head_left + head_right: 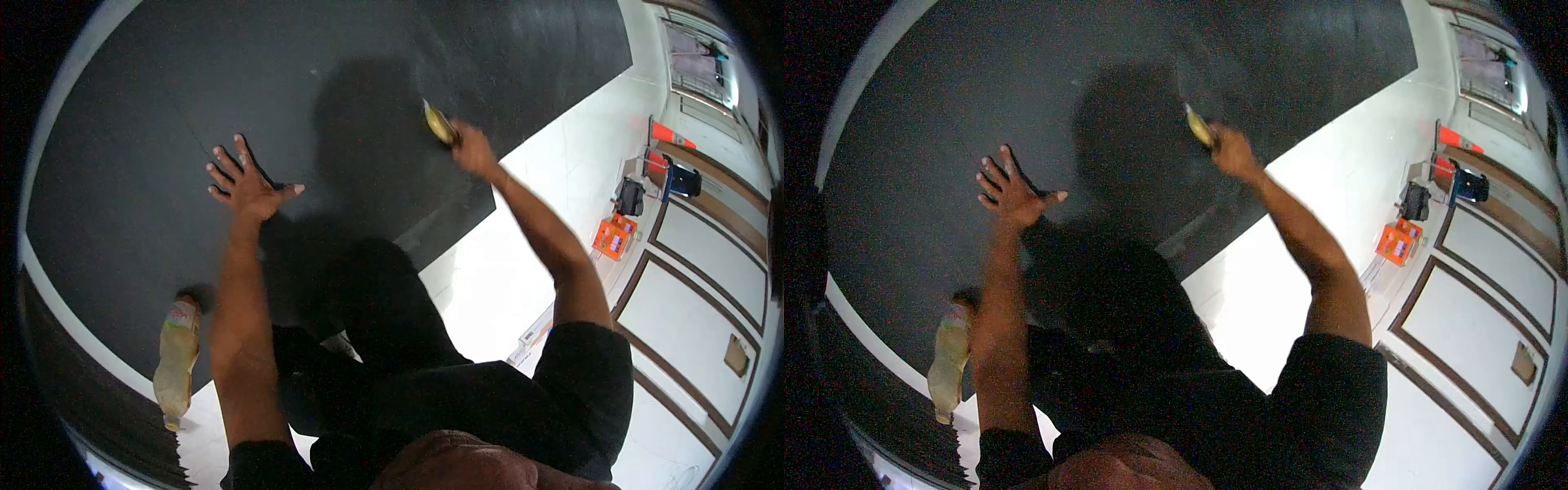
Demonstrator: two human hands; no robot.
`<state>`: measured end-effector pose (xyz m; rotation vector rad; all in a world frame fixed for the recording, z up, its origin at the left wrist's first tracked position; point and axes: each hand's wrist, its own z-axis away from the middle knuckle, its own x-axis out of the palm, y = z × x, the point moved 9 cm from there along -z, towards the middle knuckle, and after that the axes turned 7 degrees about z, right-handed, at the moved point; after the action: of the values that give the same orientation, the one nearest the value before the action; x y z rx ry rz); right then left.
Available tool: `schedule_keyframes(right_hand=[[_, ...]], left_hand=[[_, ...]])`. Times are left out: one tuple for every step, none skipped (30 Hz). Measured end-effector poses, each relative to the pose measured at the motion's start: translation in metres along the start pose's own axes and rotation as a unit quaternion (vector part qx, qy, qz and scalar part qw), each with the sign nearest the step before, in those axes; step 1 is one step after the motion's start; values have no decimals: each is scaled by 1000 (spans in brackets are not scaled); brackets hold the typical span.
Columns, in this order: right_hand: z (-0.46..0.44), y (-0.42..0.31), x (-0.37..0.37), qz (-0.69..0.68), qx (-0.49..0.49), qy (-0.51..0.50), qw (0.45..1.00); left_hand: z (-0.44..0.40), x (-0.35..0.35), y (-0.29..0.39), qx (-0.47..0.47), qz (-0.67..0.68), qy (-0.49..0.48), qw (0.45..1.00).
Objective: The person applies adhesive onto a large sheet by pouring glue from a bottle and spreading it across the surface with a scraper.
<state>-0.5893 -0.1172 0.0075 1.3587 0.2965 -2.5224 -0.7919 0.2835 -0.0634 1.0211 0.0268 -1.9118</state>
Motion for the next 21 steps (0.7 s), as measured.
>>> schedule_keyframes(right_hand=[[9,9,16,-63,55,10,996],[6,9,32,-60,49,10,997],[0,21,42,-161,97,65,980],[-9,27,43,-260,144,116,948],[-28,0,27,-262,137,114,948],[-39,-20,4,-315,258,125,905],[-45,-30,-5,-361,374,132,844],[-72,-39,-11,-362,366,125,848],[-111,-50,-22,-431,324,139,831],[-145,-61,-30,-494,282,147,809],[-172,-83,-49,-500,253,141,816],[-198,-104,-69,-507,227,138,820],[-232,-113,-81,-456,209,151,852],[-271,-126,-93,-405,190,165,879],[-317,-143,-106,-386,133,170,897],[-334,-169,-126,-343,101,142,923],[-349,-196,-147,-299,67,118,945],[-348,-224,-176,-228,61,60,970],[-358,-222,-178,-229,66,62,969],[-369,-242,-188,-49,-26,85,995],[-370,-259,-185,133,-115,100,979]], left_hand=[[-3,4,-6,-3,3,3,1000],[-5,6,-8,16,-4,16,1000],[-8,5,-8,34,-13,30,999],[-9,3,-9,29,-11,35,999],[-11,3,-8,23,-11,21,999],[-11,3,-6,15,-11,8,1000],[-11,0,-5,7,-11,13,1000],[-11,0,-5,-1,-14,-7,1000],[-13,1,-6,-10,-13,-26,1000],[-13,-1,-8,-24,-7,-24,999],[-13,0,-7,-19,-7,-30,999],[-12,0,-3,-10,-10,-36,999],[-12,0,-1,-15,-8,-36,999],[-11,1,-2,-15,-12,-46,999],[-12,3,-3,-14,-17,-55,998],[-13,3,-5,-15,-19,-54,998],[-12,4,-5,-4,-11,-48,999],[-12,6,-2,9,-4,-45,999],[-15,10,-2,14,-7,-47,999],[-17,10,-4,21,-13,-39,999],[-14,11,-6,29,-20,-36,999]])
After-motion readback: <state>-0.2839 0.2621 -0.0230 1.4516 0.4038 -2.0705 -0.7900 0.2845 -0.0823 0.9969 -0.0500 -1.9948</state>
